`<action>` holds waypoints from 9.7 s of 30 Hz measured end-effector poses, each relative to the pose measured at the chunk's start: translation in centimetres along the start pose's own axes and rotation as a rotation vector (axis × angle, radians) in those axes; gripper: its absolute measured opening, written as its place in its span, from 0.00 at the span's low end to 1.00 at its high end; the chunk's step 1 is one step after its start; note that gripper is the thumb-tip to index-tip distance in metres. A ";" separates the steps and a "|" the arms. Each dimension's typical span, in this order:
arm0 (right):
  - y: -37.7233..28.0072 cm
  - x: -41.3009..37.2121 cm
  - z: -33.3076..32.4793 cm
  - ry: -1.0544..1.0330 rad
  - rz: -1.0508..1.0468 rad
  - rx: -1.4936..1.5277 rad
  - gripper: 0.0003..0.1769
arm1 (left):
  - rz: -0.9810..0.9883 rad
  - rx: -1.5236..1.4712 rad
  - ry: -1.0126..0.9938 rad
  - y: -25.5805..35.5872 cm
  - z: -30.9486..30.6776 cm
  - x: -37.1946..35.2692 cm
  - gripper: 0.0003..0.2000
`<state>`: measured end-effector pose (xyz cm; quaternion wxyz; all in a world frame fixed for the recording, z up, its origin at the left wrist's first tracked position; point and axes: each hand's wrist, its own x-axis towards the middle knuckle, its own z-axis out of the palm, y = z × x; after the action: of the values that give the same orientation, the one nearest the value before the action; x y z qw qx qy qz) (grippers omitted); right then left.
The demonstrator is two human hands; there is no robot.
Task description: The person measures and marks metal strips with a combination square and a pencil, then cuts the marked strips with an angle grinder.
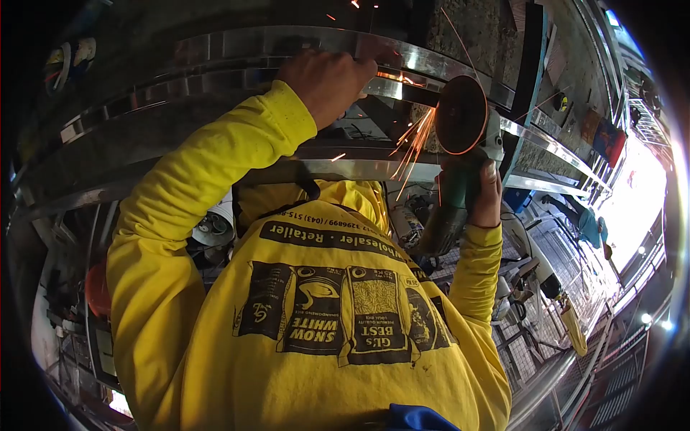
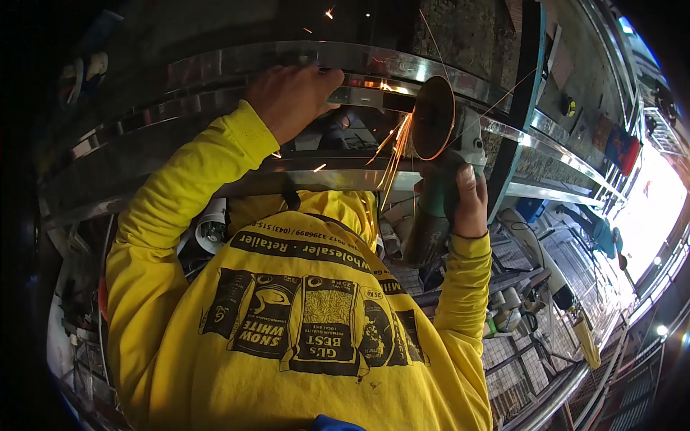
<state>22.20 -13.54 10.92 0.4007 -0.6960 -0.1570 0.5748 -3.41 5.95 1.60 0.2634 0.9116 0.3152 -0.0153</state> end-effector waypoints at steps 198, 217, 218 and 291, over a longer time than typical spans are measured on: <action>6.4 -1.9 -0.1 -0.044 -0.218 0.052 0.39 | 0.016 -0.021 -0.032 1.5 -2.2 -2.3 0.19; 7.7 -6.6 -0.8 -0.221 -0.313 0.639 0.45 | 0.043 -0.147 0.053 -2.4 -3.5 -3.5 0.22; 6.7 -6.9 -0.9 -0.232 -0.333 0.775 0.46 | 0.009 -0.191 0.023 -2.5 -3.7 -3.4 0.22; 0.9 -2.6 9.4 -0.583 -0.716 -0.611 0.19 | -0.740 0.007 0.496 6.7 -12.1 -8.9 0.12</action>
<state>12.52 -12.30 11.80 0.2909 -0.4957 -0.6477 0.5001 -8.30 2.43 16.83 0.1537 0.7145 0.6737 0.1097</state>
